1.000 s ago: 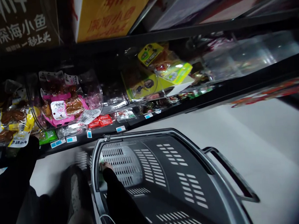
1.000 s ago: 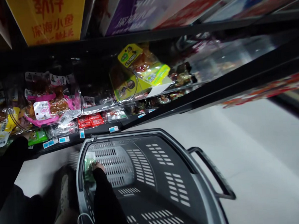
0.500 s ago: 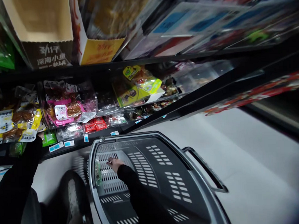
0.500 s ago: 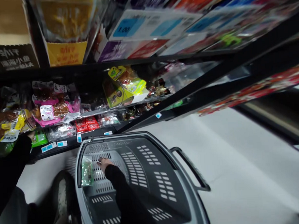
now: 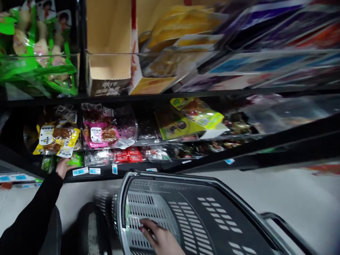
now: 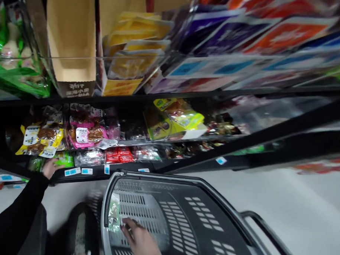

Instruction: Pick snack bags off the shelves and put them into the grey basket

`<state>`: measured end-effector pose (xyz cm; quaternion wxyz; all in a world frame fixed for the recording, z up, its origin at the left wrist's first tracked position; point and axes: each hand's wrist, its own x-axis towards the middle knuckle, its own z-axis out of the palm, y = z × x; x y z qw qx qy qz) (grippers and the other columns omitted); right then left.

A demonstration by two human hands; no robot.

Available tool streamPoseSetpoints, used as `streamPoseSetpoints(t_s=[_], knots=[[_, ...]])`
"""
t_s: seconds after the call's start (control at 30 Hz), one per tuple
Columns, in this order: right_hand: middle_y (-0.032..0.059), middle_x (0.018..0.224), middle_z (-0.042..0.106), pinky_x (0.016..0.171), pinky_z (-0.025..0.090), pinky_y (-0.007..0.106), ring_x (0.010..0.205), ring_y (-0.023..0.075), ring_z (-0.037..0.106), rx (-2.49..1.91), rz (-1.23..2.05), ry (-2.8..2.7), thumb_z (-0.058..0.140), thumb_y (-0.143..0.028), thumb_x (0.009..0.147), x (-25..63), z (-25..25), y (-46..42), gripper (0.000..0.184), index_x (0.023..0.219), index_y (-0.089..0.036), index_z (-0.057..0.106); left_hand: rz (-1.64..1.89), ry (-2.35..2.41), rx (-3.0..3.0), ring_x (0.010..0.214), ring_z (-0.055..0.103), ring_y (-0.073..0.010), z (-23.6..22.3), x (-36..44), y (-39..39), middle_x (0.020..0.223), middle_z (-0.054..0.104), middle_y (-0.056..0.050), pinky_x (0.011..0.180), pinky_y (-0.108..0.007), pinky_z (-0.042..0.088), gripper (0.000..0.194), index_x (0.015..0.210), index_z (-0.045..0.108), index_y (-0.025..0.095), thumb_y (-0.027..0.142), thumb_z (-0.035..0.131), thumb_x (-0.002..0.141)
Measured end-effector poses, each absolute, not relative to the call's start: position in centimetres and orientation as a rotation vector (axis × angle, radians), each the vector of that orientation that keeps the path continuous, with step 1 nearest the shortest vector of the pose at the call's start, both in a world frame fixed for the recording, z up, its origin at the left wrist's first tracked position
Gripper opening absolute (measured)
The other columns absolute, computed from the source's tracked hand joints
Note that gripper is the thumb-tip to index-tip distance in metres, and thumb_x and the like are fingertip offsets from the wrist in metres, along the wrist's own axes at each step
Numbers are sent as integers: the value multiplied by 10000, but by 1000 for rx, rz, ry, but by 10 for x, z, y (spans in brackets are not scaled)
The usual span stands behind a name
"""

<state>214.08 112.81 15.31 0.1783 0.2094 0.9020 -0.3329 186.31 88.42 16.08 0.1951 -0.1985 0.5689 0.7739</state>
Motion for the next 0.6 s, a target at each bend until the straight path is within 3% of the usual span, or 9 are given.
streamPoseSetpoints(t_s=[0.13,0.2,0.27,0.43,0.6], knots=[[59,766,678,664,500,298,690,196,648,537,-1688,2351,473,-455,811,2117,177,1079,303,890,-201,617,2163,1454,-502,624,634,-178,175,1943,836,729,667,-48,545,-307,540,84,690,637,101,117,675,617],[60,689,652,532,489,286,562,180,614,557,-1981,2134,470,-547,791,2098,184,1047,404,855,-176,617,2172,1404,-459,517,628,-196,187,1990,817,637,672,-41,471,-313,529,125,661,672,109,135,692,540],[73,706,658,501,485,283,537,172,600,585,-2190,2040,487,-593,764,2080,190,1014,461,855,-162,621,2188,1322,-317,432,611,-183,198,2027,805,593,672,-34,462,-312,525,109,666,705,121,150,682,563],[78,841,698,692,513,299,767,212,637,490,-2453,2085,582,-517,743,2062,217,957,387,885,-167,667,2260,1139,73,458,645,-162,208,2071,789,868,705,-54,510,-282,530,156,796,735,165,140,607,710],[75,799,703,707,506,323,769,236,635,549,-2424,2072,624,-480,718,2074,239,945,383,876,-139,695,2284,1086,242,548,675,-177,205,2090,781,1068,648,-65,512,-268,525,211,897,720,199,135,580,753]])
